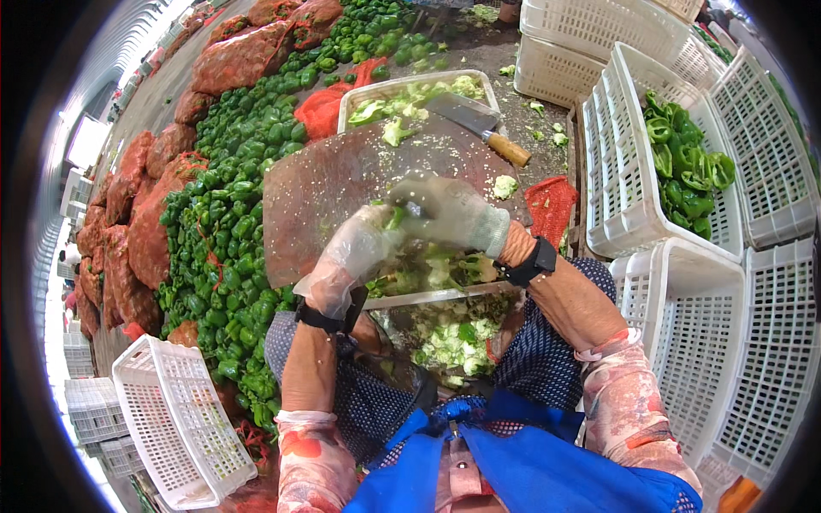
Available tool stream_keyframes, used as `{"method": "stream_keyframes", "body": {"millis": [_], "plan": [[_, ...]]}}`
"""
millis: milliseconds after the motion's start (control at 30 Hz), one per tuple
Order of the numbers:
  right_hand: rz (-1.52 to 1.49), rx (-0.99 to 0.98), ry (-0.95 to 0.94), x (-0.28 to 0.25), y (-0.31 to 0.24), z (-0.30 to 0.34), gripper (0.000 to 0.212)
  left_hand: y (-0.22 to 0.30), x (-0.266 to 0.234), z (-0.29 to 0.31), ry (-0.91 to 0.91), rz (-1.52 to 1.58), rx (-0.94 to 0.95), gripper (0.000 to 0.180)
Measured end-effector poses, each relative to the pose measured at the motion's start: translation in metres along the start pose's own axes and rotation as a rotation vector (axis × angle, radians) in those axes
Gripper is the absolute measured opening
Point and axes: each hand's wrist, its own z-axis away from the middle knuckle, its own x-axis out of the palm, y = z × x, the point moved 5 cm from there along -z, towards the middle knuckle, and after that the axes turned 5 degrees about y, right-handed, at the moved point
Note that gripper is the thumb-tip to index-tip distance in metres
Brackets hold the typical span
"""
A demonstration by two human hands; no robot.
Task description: Processing and cutting green bell peppers at an agricultural facility.
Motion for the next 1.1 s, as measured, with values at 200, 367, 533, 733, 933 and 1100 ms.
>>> {"method": "stream_keyframes", "body": {"millis": [200,367,533,733,933,1100], "plan": [[-0.223,-0.002,0.172,-0.005,-0.001,-0.005,0.035,-0.002,-0.013,0.003,0.047,0.337,-0.064,0.035],[-0.216,0.043,0.187,-0.011,0.003,-0.002,0.037,-0.008,0.003,-0.005,0.134,0.576,-0.151,0.037],[-0.552,0.280,0.109,-0.008,-0.013,0.006,0.025,-0.039,-0.005,-0.008,-0.092,0.937,-0.244,0.029],[-1.279,0.064,0.283,-0.020,0.030,-0.004,0.020,-0.026,-0.018,0.006,0.169,0.172,-0.212,0.028],[-1.271,0.044,0.281,-0.043,0.023,0.011,0.016,-0.043,-0.052,-0.021,0.283,-0.790,-0.037,0.044],[-1.288,-0.055,0.246,-0.066,0.013,0.016,0.014,-0.040,-0.037,0.014,0.297,-0.391,0.187,0.037]]}}
